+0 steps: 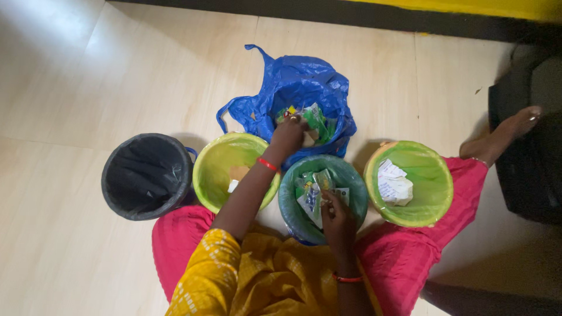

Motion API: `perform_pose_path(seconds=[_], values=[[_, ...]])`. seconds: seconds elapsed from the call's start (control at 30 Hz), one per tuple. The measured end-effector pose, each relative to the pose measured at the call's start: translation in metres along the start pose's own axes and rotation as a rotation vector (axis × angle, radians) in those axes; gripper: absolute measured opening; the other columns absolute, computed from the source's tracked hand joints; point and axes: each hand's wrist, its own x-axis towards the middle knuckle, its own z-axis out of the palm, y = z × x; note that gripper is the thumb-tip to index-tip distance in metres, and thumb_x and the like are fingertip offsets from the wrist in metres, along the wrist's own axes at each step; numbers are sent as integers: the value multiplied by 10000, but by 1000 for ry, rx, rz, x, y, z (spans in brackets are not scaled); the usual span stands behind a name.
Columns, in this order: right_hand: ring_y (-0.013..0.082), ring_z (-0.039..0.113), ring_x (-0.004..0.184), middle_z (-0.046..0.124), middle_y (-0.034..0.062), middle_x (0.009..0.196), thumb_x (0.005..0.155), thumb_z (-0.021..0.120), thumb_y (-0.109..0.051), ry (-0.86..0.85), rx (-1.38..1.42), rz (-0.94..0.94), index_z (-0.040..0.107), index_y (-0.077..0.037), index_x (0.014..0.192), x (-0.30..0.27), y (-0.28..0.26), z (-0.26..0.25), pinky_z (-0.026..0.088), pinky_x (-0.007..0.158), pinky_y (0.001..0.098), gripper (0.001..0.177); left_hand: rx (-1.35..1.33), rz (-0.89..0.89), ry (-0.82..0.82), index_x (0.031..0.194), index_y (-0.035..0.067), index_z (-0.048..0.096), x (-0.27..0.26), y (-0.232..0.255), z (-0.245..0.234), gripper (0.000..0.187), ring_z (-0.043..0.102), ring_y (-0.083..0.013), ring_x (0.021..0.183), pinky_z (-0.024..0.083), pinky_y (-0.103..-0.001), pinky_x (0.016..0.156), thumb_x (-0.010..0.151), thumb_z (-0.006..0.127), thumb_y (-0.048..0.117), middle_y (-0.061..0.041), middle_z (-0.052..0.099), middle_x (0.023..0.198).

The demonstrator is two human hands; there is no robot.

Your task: The person sits on the floor and sorts waste items from a blue bag into three separate bowls. They handle various plastic wrappers, paper, and small containers, placing each item into one of the bowls based on type.

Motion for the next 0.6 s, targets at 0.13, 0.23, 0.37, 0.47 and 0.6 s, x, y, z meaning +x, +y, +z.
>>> perform_pose_path(seconds=[0.13, 0.23, 0.37, 0.47, 0.6], values=[[224, 751, 796, 777, 88, 1061, 949, 624, -100, -27, -21, 22, 709, -112, 1227, 1, 3, 0, 597, 695, 338, 291, 153, -145, -329, 1076, 135, 762, 15, -25, 37, 239, 660, -359, 1142, 564, -491, 911, 880, 632, 177, -167, 695, 1196], [218, 749, 786, 776, 78, 1047, 946, 625, -113, -54, 4, 39, 702, -115, 1235, 0, 8, 2, 601, 687, 334, 299, 211, -181, -370, 1042, 143, 775, 16, -33, 57, 234, 647, -340, 1169, 549, -503, 912, 873, 629, 210, -152, 691, 1212], [207, 753, 811, 778, 75, 1038, 961, 620, -124, -47, 23, 16, 699, -111, 1234, 0, 13, 2, 605, 699, 329, 284, 207, -207, -309, 1067, 106, 770, 18, -37, 70, 246, 665, -328, 1157, 559, -497, 909, 910, 600, 190, -152, 693, 1245], [207, 751, 800, 782, 70, 1026, 960, 626, -134, -53, 18, 46, 705, -115, 1229, 0, 14, 1, 602, 692, 331, 281, 248, -185, -304, 1073, 111, 771, 17, -33, 69, 249, 646, -326, 1176, 554, -500, 907, 921, 594, 198, -146, 692, 1243], [202, 761, 821, 785, 67, 1023, 946, 648, -151, -18, 10, 22, 713, -115, 1215, 3, 12, 2, 603, 698, 328, 279, 312, -167, -387, 1062, 114, 780, 16, -23, 57, 263, 601, -328, 1225, 540, -485, 919, 894, 605, 216, -139, 668, 1271]])
